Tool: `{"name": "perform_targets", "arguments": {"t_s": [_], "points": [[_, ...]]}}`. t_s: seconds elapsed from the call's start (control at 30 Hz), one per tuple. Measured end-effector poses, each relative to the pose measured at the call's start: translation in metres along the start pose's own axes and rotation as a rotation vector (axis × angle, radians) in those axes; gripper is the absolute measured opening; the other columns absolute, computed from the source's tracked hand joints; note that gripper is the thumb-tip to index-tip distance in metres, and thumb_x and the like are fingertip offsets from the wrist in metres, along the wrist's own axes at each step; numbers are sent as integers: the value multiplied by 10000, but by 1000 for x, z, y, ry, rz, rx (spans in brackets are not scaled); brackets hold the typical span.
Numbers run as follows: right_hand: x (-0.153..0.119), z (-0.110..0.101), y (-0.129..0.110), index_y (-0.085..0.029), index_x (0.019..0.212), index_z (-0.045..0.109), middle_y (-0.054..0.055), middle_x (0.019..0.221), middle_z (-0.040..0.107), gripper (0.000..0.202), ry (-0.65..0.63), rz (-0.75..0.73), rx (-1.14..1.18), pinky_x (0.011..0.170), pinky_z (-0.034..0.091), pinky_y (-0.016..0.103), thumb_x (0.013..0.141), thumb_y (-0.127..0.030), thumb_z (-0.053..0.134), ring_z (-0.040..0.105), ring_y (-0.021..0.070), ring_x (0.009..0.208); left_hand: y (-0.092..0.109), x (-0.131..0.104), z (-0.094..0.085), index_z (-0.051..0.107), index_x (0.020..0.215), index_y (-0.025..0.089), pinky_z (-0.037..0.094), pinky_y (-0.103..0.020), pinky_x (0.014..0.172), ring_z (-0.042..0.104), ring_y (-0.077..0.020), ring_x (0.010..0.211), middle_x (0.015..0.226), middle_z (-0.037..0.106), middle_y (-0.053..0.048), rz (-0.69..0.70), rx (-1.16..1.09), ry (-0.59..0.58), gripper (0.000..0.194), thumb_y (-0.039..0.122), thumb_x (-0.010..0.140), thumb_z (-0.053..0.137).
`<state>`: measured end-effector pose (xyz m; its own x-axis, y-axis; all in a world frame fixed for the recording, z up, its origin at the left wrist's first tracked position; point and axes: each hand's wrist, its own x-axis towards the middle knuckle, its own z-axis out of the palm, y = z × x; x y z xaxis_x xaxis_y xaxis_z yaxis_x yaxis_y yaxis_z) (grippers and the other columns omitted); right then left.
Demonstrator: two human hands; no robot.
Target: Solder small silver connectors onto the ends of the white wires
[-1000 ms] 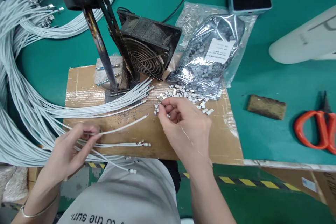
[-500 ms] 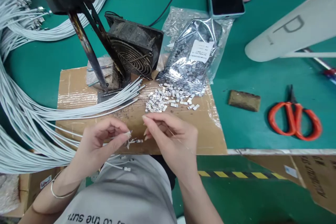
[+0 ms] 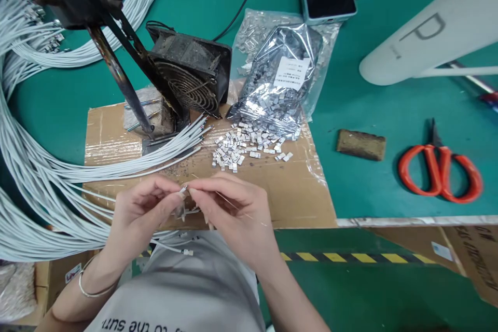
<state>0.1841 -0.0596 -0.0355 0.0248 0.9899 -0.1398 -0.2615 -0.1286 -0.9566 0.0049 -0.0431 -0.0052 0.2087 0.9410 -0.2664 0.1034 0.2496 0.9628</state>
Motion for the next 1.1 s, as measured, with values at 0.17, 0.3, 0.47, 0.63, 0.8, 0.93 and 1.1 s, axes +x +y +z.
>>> {"name": "perform_targets", "arguments": {"t_s": [0.17,0.3,0.47,0.63,0.8,0.93,1.1], "points": [[1,2,3,-313,954,915,-26,693,659,79,-43,83,109,391,395,196,938,-273,849,478,57,443,-2,-3,-3,757,872,220,305,-230,447,391,-89,507,603,562,48,-9,-10,-12,129,184,994,734],[2,2,4,-298,935,913,-21,686,655,65,-40,103,105,373,400,198,932,-336,860,472,61,432,-3,-4,-5,757,862,226,333,-242,443,418,-100,502,611,593,31,-14,19,-14,132,229,994,749],[1,1,6,-294,933,913,-7,704,684,83,-52,114,93,354,385,195,927,-360,863,484,66,428,-4,-3,-7,761,855,215,398,-245,469,488,-113,526,638,640,10,-29,47,-31,153,287,990,772],[1,0,6,-295,948,916,-1,723,690,101,-66,111,84,366,391,201,943,-368,848,492,66,434,-7,-3,-8,771,858,207,421,-241,490,508,-116,547,662,661,1,-31,34,-36,164,298,994,776],[0,1,6,-315,954,917,-11,712,687,69,-61,92,119,371,374,193,941,-328,851,491,61,433,-8,-3,-9,788,890,202,443,-232,514,545,-114,571,691,695,-5,-33,27,-41,118,247,998,771],[-1,2,5,-285,924,914,-3,681,691,83,-29,79,91,353,350,195,927,-349,862,477,65,416,-5,-4,-7,800,887,210,479,-250,535,588,-133,597,721,739,-16,23,135,-16,118,230,998,765],[-1,-1,7,-290,882,906,-33,604,671,102,-57,197,211,333,373,190,891,-391,900,467,54,342,-3,-7,-1,798,939,242,504,-294,608,629,-164,675,762,736,-7,228,374,41,114,187,1020,741]]}}
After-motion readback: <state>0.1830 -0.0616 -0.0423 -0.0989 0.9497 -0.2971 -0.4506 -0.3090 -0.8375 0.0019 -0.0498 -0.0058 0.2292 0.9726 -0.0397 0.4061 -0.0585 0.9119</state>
